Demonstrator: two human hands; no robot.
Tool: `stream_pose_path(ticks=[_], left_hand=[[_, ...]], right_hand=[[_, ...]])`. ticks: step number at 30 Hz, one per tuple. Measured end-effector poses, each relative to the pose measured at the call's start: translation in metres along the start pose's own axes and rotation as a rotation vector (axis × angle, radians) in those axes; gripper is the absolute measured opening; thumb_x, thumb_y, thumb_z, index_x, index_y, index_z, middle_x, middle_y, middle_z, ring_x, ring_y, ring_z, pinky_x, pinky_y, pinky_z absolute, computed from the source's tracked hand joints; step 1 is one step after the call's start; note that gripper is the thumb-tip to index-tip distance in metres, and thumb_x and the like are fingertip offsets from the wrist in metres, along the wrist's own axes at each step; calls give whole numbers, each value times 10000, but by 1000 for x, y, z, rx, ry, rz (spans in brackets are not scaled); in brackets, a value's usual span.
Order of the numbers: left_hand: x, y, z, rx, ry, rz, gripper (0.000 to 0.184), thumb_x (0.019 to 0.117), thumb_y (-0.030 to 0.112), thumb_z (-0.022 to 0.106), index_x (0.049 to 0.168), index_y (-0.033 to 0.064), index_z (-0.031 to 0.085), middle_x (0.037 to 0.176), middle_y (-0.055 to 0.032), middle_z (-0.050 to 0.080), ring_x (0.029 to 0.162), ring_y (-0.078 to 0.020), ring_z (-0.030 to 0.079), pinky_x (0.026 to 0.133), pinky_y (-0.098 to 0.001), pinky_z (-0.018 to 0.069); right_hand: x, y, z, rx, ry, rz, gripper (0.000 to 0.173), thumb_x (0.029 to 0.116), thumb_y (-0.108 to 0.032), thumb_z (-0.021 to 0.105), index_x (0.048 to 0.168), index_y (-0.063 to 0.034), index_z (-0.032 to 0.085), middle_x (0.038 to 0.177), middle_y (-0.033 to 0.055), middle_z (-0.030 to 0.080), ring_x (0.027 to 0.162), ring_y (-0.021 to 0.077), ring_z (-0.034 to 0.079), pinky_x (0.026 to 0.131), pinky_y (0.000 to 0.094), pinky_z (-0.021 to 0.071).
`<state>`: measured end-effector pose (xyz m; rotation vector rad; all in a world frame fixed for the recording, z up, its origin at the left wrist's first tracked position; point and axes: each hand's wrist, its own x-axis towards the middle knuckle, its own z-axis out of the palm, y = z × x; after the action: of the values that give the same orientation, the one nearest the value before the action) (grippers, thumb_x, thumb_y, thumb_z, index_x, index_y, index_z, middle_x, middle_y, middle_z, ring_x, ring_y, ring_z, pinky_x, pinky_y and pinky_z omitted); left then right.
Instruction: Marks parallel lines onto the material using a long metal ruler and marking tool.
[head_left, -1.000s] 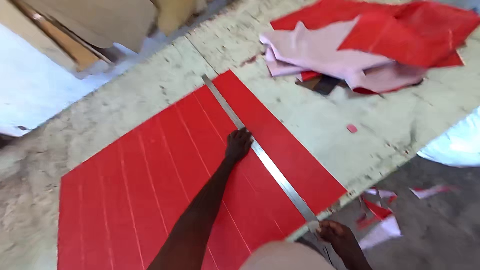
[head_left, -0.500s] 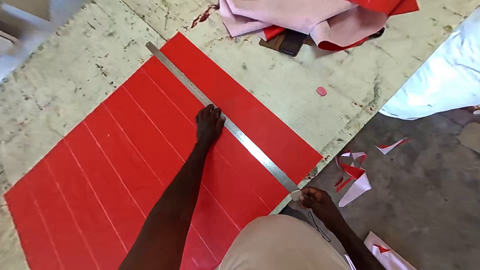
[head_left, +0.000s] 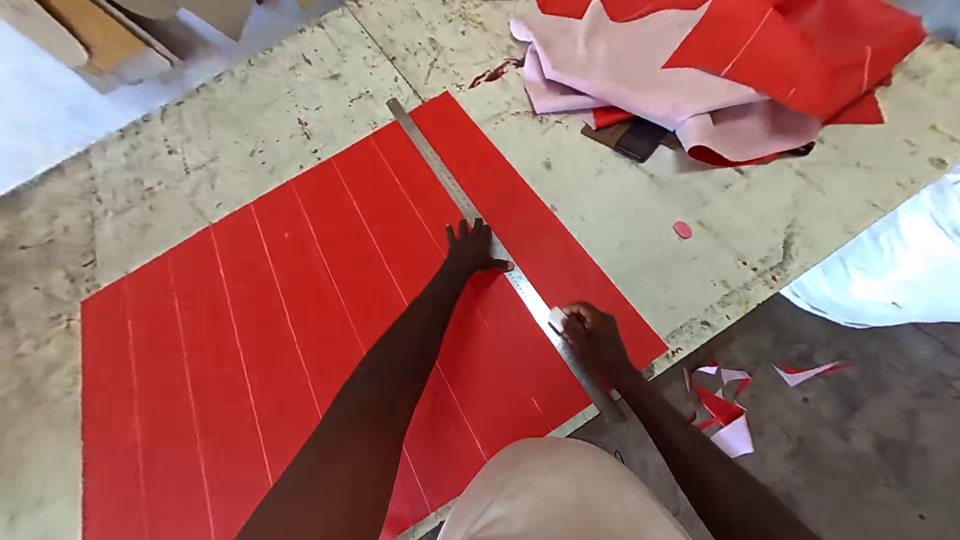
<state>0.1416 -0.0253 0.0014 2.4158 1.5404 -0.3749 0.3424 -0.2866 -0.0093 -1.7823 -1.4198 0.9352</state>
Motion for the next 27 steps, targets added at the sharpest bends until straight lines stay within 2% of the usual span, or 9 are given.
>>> stream_pose_path(ticks=[3, 6, 9, 15, 19, 23, 27], left_hand=[[1, 7, -7, 30, -44, -20, 1178, 722, 798, 726, 1587, 88, 359, 1695, -159, 226, 1542, -472, 179, 1164, -784, 103], [1, 13, -10, 35, -52, -35, 1165, 721, 770, 753, 1580, 84, 367, 1689, -168, 238, 1533, -472, 208, 1163, -784, 107], [1, 13, -9, 34, -43, -31, 1160, 719, 770, 755, 1564, 66, 386, 1678, -185, 253, 1524, -483, 226, 1158, -794, 114], [3, 12, -7, 48, -49, -26, 1196, 720, 789, 735, 1584, 64, 338, 1672, -199, 251, 1512, -492, 246, 1151, -804, 115], [2, 11, -9, 30, -53, -28, 1203, 714, 787, 743, 1588, 72, 329, 1680, -206, 227, 1515, -496, 236, 1158, -795, 101], [3, 11, -7, 24, -38, -20, 1215, 698, 786, 755, 1578, 58, 340, 1662, -219, 260, 1512, -497, 240, 1156, -797, 98], [4, 7, -4, 5, -17, -7, 1227, 692, 789, 758, 1574, 43, 345, 1657, -242, 258, 1516, -496, 238, 1166, -788, 96]], right_hand=[[46, -10, 16, -150, 68, -55, 292, 1012, -186, 584, 1257, -54, 671, 1010, 148, 733, 905, 286, 720, 842, 517, 588], [60, -14, 16, -262, 48, -94, 262, 1006, -170, 582, 1199, -35, 696, 1032, 172, 725, 960, 323, 708, 878, 535, 568], [62, -22, 13, -320, -9, -112, 217, 992, -163, 587, 1131, -54, 712, 971, 152, 718, 918, 316, 702, 826, 540, 567], [56, -31, 11, -464, -101, -136, 235, 987, -170, 594, 1191, -83, 673, 973, 147, 719, 908, 331, 711, 794, 553, 574], [22, -31, -6, -524, -188, -99, 184, 951, -131, 612, 1116, -71, 667, 877, 147, 696, 832, 343, 701, 727, 562, 570], [-56, -13, -35, -604, -276, -26, 167, 966, -151, 623, 1097, -74, 693, 882, 148, 698, 856, 351, 695, 768, 578, 562], [-120, 5, -56, -608, -278, 66, 186, 960, -138, 649, 1118, -102, 741, 890, 97, 725, 815, 276, 705, 764, 535, 580]])
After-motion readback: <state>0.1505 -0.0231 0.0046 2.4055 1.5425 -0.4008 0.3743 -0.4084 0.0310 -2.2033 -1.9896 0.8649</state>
